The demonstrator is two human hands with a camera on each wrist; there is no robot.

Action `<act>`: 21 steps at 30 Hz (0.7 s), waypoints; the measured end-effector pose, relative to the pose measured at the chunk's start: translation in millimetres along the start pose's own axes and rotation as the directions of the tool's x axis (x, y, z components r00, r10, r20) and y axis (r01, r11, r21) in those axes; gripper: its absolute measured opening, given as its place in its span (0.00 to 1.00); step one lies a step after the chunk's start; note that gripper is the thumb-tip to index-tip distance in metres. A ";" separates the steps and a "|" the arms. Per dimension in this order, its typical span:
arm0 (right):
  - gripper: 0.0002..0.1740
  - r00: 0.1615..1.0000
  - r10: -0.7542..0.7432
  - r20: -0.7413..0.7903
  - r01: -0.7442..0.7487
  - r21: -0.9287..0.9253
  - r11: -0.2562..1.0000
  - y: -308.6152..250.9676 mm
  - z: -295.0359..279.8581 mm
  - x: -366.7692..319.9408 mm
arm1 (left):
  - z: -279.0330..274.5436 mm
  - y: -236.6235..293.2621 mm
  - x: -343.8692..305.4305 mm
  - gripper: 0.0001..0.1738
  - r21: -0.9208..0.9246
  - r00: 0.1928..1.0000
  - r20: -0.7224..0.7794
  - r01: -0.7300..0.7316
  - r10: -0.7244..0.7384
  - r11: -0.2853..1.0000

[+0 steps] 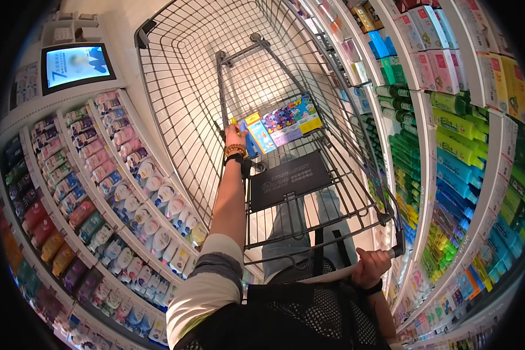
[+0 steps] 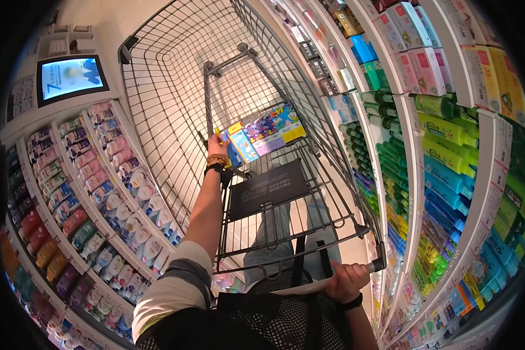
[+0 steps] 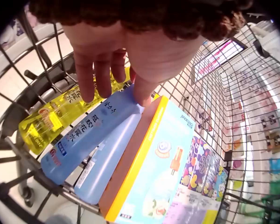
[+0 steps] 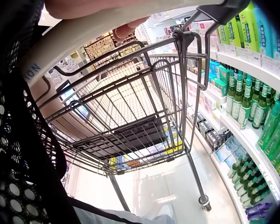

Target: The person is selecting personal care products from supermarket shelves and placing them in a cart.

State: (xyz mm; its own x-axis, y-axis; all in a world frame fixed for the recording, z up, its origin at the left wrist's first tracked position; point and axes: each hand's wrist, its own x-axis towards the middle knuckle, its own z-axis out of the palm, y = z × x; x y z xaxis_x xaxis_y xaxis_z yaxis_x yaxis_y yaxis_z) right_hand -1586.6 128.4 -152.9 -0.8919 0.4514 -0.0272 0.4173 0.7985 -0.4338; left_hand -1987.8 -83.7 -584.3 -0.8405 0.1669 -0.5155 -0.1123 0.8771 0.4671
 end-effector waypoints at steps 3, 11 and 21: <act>0.18 1.000 -0.006 -0.008 0.006 0.003 1.000 -0.6 0.0 2.3 | 2.6 -3.2 -3.9 0.20 -0.039 0.997 -0.070 -0.018 0.015 0.999; 0.19 0.999 -0.034 -0.022 0.034 -0.001 0.999 0.4 -3.0 5.1 | -1.8 17.4 15.6 0.14 -0.353 0.989 0.017 0.143 -0.146 0.925; 0.19 0.999 -0.046 -0.025 0.046 -0.016 0.999 -0.7 0.2 4.2 | -1.2 -2.4 13.3 0.18 -0.317 0.964 0.149 0.258 -0.220 0.913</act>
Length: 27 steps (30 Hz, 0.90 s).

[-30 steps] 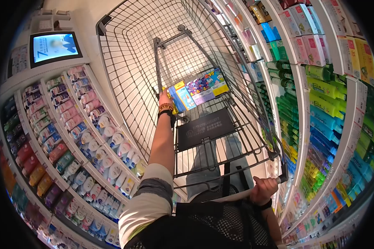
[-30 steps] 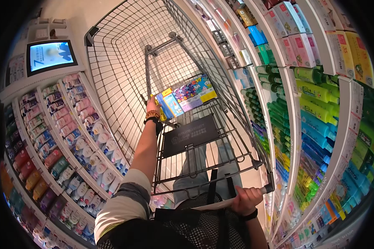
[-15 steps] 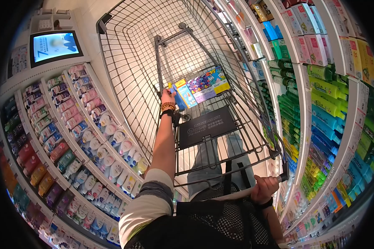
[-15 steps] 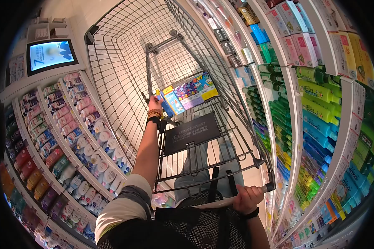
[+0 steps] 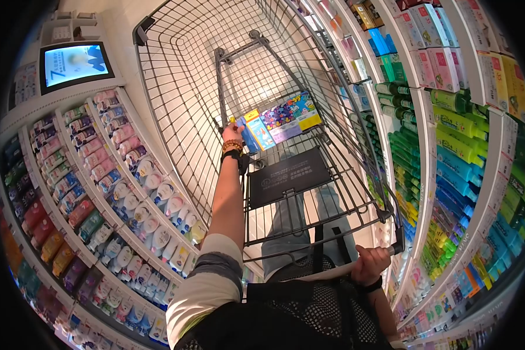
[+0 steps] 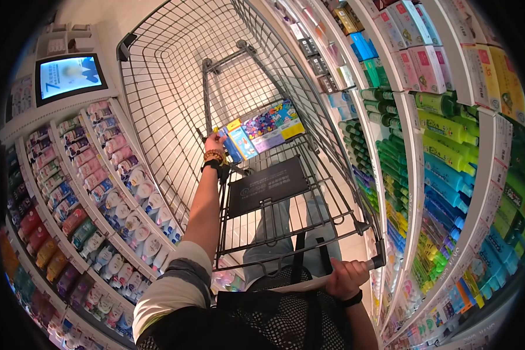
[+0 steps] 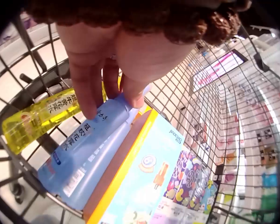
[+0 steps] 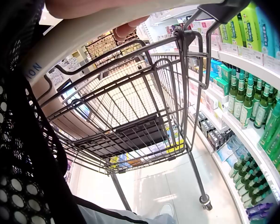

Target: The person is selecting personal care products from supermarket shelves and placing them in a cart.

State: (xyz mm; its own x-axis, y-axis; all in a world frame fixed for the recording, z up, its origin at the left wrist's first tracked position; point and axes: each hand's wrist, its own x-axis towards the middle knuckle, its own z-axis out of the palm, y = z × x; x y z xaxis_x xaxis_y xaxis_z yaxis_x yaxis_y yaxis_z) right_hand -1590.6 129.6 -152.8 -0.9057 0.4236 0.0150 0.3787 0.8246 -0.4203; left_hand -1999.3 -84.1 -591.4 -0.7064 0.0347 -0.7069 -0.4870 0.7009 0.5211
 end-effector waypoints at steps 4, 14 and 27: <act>0.18 1.000 0.013 0.014 -0.013 -0.003 1.000 3.2 -0.4 0.8 | 8.8 -2.7 12.3 0.18 0.193 0.989 -0.086 -0.100 0.119 0.976; 0.18 1.000 0.018 0.015 -0.018 0.001 1.000 -0.6 -1.9 5.3 | 5.1 -18.8 -9.6 0.10 0.060 0.995 -0.058 -0.082 0.086 0.995; 0.17 0.998 0.038 0.049 -0.040 0.044 0.998 -0.6 -3.5 8.6 | 10.6 -27.5 1.0 0.15 0.174 0.991 -0.132 -0.007 0.030 0.985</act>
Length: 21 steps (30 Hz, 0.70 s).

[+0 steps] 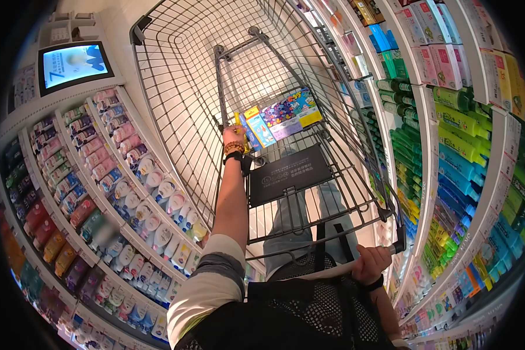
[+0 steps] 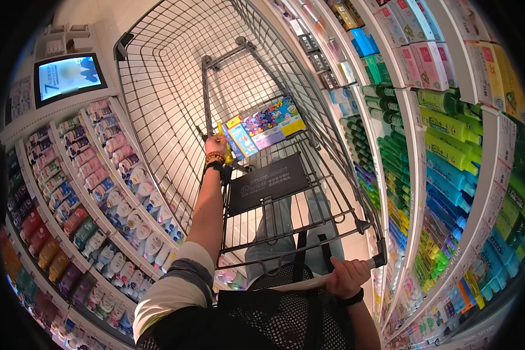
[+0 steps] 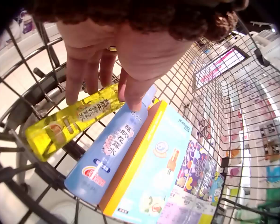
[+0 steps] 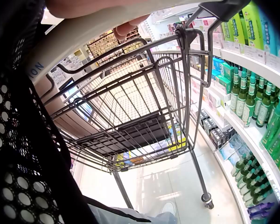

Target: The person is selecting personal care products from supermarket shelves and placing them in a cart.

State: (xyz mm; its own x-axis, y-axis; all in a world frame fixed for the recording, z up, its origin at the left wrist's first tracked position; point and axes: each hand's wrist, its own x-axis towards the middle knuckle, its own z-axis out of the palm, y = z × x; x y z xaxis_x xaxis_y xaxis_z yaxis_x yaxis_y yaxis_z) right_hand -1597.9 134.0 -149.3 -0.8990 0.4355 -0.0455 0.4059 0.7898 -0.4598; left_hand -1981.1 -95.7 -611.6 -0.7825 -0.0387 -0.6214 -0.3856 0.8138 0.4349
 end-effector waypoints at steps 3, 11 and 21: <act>0.19 0.999 -0.031 -0.045 0.031 -0.017 0.999 3.2 2.7 -1.1 | -14.2 9.5 -10.7 0.15 -0.012 0.996 0.039 0.080 -0.080 0.997; 0.17 0.993 -0.061 -0.099 0.060 -0.016 0.998 2.3 2.8 2.0 | -9.6 -15.6 -7.1 0.16 -0.268 0.987 0.139 0.114 -0.079 0.956; 0.17 0.993 -0.039 -0.112 0.046 0.062 0.997 2.8 -0.8 11.5 | -4.1 -17.4 -24.3 0.15 -0.175 0.881 0.425 0.303 -0.206 0.937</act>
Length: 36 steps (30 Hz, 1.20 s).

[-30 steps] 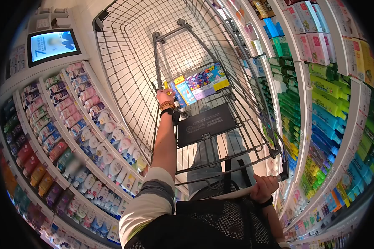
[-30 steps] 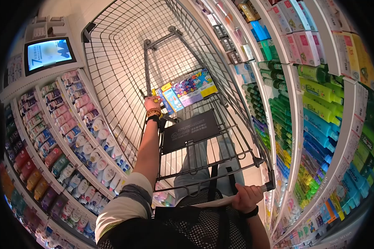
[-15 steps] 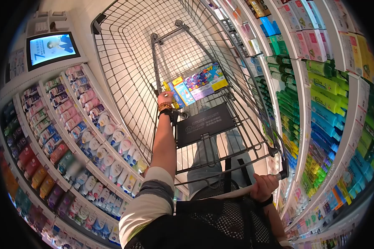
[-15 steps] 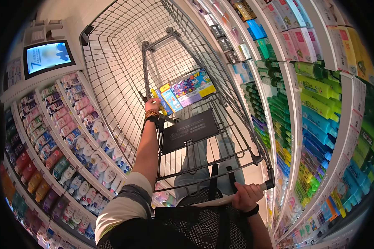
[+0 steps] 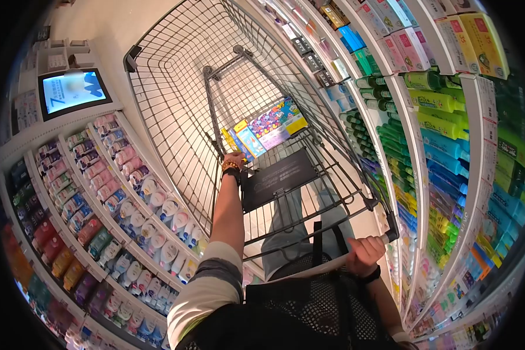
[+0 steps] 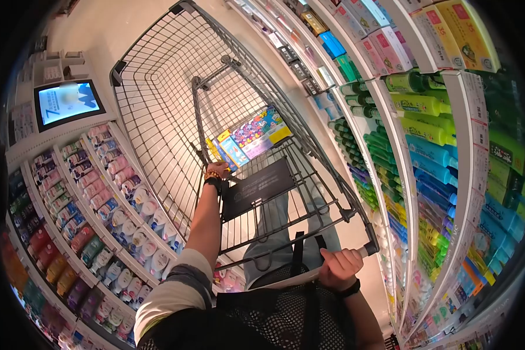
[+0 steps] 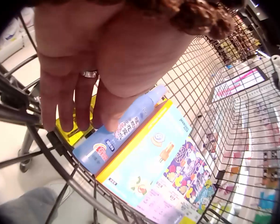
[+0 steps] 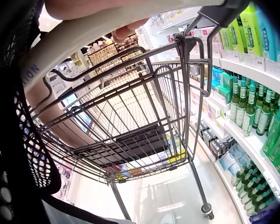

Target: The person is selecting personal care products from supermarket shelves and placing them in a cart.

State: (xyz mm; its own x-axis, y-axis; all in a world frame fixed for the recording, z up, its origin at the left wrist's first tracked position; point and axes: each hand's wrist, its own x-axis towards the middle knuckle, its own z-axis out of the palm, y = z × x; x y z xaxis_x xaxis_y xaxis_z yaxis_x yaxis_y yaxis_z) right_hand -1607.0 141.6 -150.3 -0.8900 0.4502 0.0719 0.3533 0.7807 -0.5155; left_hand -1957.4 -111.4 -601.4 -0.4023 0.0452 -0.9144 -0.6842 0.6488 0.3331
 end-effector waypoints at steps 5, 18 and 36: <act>0.18 0.999 -0.024 -0.048 0.024 -0.005 1.000 2.9 2.2 0.4 | -2.1 22.0 -13.0 0.16 0.194 0.999 0.033 -0.010 0.003 0.981; 0.19 0.997 0.010 -0.079 -0.003 0.080 0.997 0.4 -5.3 3.0 | -52.8 16.3 7.2 0.15 0.596 0.538 0.789 -0.789 0.299 -0.153; 0.24 0.242 0.308 -0.920 -0.516 0.147 0.844 161.2 -280.3 -58.0 | 6.4 158.6 -385.9 0.18 0.359 0.610 0.286 -0.783 0.739 0.508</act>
State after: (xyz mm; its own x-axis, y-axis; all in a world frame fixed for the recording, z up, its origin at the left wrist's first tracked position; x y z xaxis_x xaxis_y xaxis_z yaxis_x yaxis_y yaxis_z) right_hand -1417.7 362.9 1.7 0.1589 0.7480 0.6444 0.7152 0.3628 -0.5974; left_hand -1906.8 -21.1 -197.1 -0.5770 0.7241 -0.3778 0.1856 0.5667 0.8027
